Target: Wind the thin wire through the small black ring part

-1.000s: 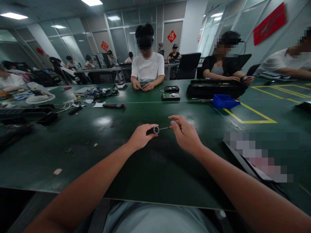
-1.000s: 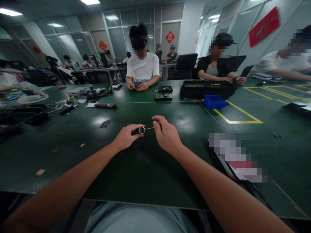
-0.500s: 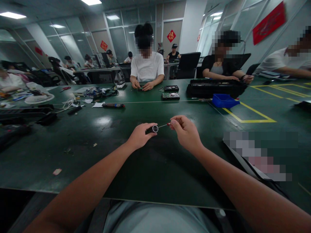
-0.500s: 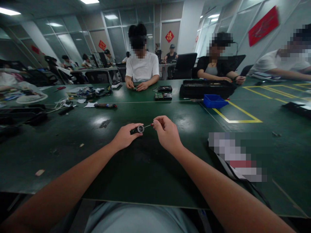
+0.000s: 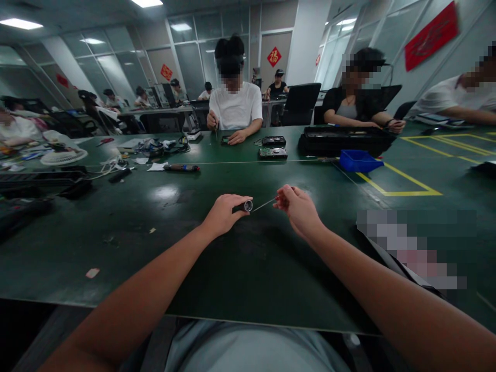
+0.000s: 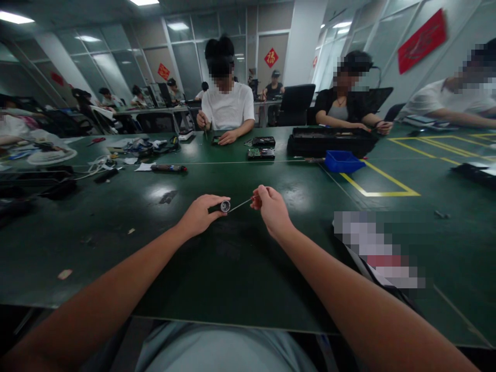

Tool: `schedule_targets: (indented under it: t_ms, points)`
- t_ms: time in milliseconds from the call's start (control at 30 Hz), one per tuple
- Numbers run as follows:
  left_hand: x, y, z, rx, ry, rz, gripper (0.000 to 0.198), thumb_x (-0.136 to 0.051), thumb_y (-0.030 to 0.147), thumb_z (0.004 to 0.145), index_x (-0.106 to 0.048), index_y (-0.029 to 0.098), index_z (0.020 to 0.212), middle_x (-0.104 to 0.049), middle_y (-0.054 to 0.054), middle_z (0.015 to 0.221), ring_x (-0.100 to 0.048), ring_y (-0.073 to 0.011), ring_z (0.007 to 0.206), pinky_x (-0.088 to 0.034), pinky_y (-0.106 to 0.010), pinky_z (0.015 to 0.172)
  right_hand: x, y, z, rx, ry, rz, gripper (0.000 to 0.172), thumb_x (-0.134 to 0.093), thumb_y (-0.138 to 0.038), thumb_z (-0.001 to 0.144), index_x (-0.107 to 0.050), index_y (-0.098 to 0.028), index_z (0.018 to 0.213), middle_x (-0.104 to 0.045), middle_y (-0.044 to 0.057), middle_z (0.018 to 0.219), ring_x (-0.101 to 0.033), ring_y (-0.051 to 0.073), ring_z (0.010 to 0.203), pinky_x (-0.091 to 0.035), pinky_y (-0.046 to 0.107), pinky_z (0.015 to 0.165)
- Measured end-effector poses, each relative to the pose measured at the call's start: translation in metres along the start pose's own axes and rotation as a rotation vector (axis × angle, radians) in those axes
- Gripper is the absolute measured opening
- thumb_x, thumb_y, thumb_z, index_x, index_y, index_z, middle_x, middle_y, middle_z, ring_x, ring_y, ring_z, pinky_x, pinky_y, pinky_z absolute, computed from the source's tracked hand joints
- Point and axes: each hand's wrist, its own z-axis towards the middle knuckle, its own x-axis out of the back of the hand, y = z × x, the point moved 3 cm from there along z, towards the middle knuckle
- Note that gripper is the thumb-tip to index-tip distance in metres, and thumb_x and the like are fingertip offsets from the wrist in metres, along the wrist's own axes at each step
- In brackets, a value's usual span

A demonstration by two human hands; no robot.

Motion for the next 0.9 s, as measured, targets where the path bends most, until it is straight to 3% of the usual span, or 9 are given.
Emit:
schedule_targets:
  t_ms: [167, 533, 633, 800, 900]
  points:
    - [0.001, 0.002, -0.001, 0.022, 0.001, 0.014, 0.04, -0.069, 0.028, 0.089, -0.063, 0.026, 0.129, -0.069, -0.004, 0.124, -0.061, -0.0226, 0.112, -0.042, -0.045, 0.104, 0.0, -0.006, -0.004, 0.158, -0.016, -0.105, 0.033, -0.056, -0.054, 0.089, -0.06, -0.021, 0.09, -0.063, 0.003, 0.08, -0.061, 0.016, 0.072, -0.053, 0.033, 0.07]
    - [0.0, 0.006, -0.002, 0.065, 0.004, 0.007, 0.041, -0.07, 0.032, 0.087, -0.064, 0.026, 0.127, -0.071, -0.005, 0.118, -0.062, -0.0234, 0.108, -0.044, -0.042, 0.099, -0.006, -0.017, -0.016, 0.311, -0.053, -0.313, 0.028, -0.051, -0.045, 0.094, -0.062, -0.019, 0.095, -0.068, 0.004, 0.081, -0.065, 0.018, 0.074, -0.052, 0.036, 0.073]
    - [-0.001, 0.005, -0.002, 0.066, 0.01, 0.011, 0.04, -0.071, 0.032, 0.087, -0.065, 0.026, 0.126, -0.071, -0.005, 0.117, -0.063, -0.0234, 0.107, -0.044, -0.041, 0.098, -0.007, -0.027, -0.022, 0.346, -0.047, -0.442, 0.029, -0.051, -0.046, 0.094, -0.063, -0.019, 0.091, -0.07, 0.004, 0.076, -0.065, 0.018, 0.07, -0.049, 0.034, 0.069]
    - [-0.001, 0.005, -0.003, 0.058, 0.014, 0.012, 0.04, -0.07, 0.032, 0.088, -0.065, 0.026, 0.127, -0.071, -0.005, 0.118, -0.063, -0.0235, 0.108, -0.045, -0.042, 0.098, -0.005, -0.037, -0.027, 0.385, 0.015, -0.714, 0.042, -0.059, -0.056, 0.088, -0.056, -0.022, 0.062, -0.059, 0.0, 0.054, -0.053, 0.015, 0.051, -0.036, 0.03, 0.053]
    - [-0.001, 0.004, -0.003, 0.061, 0.012, 0.007, 0.04, -0.07, 0.031, 0.088, -0.065, 0.026, 0.127, -0.07, -0.004, 0.119, -0.062, -0.0232, 0.109, -0.044, -0.042, 0.1, -0.007, -0.037, -0.029, 0.444, -0.029, -0.716, 0.033, -0.058, -0.05, 0.09, -0.062, -0.022, 0.073, -0.063, 0.001, 0.061, -0.056, 0.016, 0.056, -0.037, 0.03, 0.055]
